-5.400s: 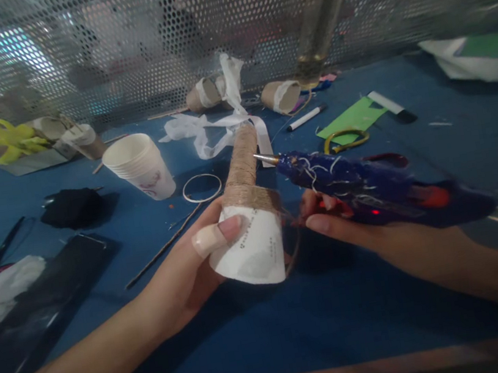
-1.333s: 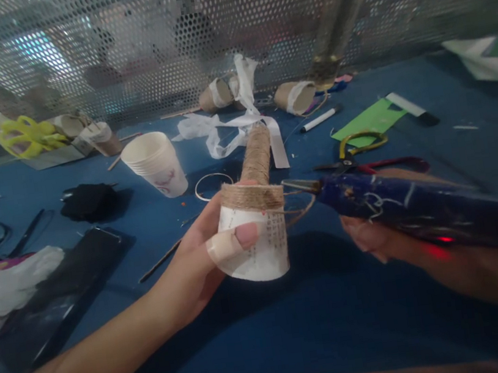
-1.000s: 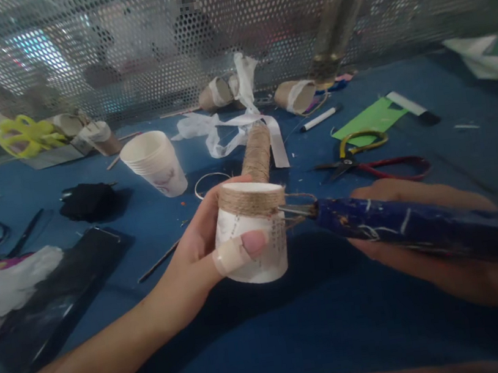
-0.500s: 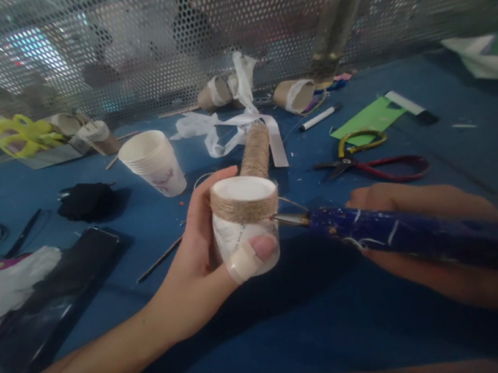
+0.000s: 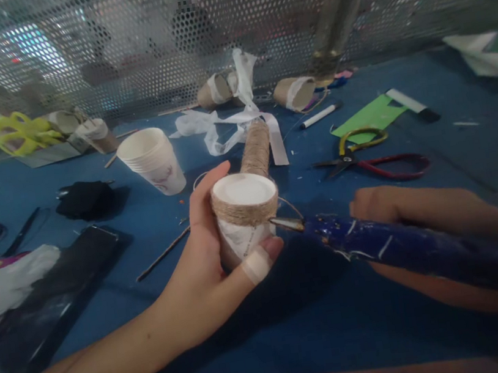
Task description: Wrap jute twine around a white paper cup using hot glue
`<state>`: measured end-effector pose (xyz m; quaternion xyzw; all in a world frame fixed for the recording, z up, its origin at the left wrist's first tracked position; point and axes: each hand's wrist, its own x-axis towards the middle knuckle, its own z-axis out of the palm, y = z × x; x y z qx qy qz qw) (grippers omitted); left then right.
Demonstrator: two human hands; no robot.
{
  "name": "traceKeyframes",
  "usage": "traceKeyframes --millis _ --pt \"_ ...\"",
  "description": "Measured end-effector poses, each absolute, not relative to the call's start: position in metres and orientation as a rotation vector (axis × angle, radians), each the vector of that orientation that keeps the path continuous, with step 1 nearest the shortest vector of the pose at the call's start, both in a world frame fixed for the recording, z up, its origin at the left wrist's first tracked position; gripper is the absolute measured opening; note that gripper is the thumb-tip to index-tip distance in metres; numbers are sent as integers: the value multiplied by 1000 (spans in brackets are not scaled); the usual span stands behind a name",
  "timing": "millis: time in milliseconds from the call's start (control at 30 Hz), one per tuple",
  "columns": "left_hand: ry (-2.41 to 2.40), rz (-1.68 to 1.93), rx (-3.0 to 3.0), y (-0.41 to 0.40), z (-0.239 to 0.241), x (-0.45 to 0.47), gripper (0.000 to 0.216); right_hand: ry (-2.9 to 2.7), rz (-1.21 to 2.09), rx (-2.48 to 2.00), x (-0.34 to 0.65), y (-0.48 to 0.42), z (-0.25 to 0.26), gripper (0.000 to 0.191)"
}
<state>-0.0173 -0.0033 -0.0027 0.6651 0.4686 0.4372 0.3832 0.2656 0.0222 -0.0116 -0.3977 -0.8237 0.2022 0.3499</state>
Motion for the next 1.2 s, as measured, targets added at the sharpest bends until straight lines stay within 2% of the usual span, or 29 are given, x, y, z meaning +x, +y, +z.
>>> traceKeyframes --millis 100,333,733,1200 --pt "1175 1095 1705 -3 -4 -17 81 -2140 564 -838 266 22 -14 24" --pt "1194 1125 1686 -4 -6 -19 83 -2113 454 -930 266 22 -15 24" --pt "1240 1128 1728 -4 -4 -17 85 -2133 604 -998 265 15 -5 21" --pt "1187 1157 1623 -5 -5 -19 82 -2145 503 -1024 267 17 -5 22"
